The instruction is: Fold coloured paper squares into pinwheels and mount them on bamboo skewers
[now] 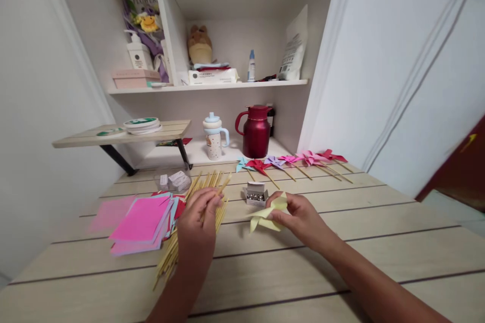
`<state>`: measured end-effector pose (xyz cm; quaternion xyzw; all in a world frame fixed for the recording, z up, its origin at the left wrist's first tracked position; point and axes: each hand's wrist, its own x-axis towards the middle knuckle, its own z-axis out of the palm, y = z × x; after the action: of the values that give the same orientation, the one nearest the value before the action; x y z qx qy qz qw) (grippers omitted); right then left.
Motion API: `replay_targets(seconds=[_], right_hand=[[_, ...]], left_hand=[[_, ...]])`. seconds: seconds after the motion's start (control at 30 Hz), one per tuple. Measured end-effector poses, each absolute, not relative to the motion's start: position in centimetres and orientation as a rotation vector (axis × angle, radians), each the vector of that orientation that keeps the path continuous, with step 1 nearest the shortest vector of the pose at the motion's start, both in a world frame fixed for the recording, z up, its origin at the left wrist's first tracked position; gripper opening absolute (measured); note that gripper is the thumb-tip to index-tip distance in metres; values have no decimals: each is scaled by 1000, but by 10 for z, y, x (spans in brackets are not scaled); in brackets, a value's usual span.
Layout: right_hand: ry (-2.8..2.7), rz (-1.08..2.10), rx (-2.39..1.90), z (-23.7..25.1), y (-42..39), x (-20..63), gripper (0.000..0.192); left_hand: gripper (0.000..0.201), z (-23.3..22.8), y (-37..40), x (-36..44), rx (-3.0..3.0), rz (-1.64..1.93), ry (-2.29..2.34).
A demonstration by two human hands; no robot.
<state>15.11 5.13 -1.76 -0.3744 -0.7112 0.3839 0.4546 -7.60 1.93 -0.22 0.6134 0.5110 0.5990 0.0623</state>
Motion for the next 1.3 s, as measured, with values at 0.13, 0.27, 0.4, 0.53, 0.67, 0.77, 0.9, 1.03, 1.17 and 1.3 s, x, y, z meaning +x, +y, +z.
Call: replay_targets(seconds=[0.13,0.27,0.4,0.53,0.67,0.77,0.9,1.03,1.17,1.3], right_hand=[[-1641,1039,-897,-16,53,152,18],[-1595,1105,-860,-11,47,151,18],[-1586,1147,-796,-9,41,151,18],[-1567,1211,-700,-10,41,153,19],[-1523,1237,-678,-11,44,155,18],[-1525,1233,-684,-11,44,156,16],[-1563,1193,-673,-8,39,155,19],[-1578,1179,-675,-6,33,154,20],[-1595,1175,-636,-5,32,155,18],[-1595,1172,-588,-5,33,157,12]], left_hand=[[25,-8,13,-59,1247,1537,1178],[29,-15,10,-47,1056,1332,951],[29,-22,8,-39,919,1244,830],[25,-26,7,-36,843,1223,804],[24,-25,6,-35,848,1202,775],[22,-25,6,-33,840,1198,760],[22,-25,5,-32,803,1193,763],[23,-24,3,-32,822,1158,764],[25,-23,2,-33,824,1124,766],[26,-24,2,-33,831,1119,750]])
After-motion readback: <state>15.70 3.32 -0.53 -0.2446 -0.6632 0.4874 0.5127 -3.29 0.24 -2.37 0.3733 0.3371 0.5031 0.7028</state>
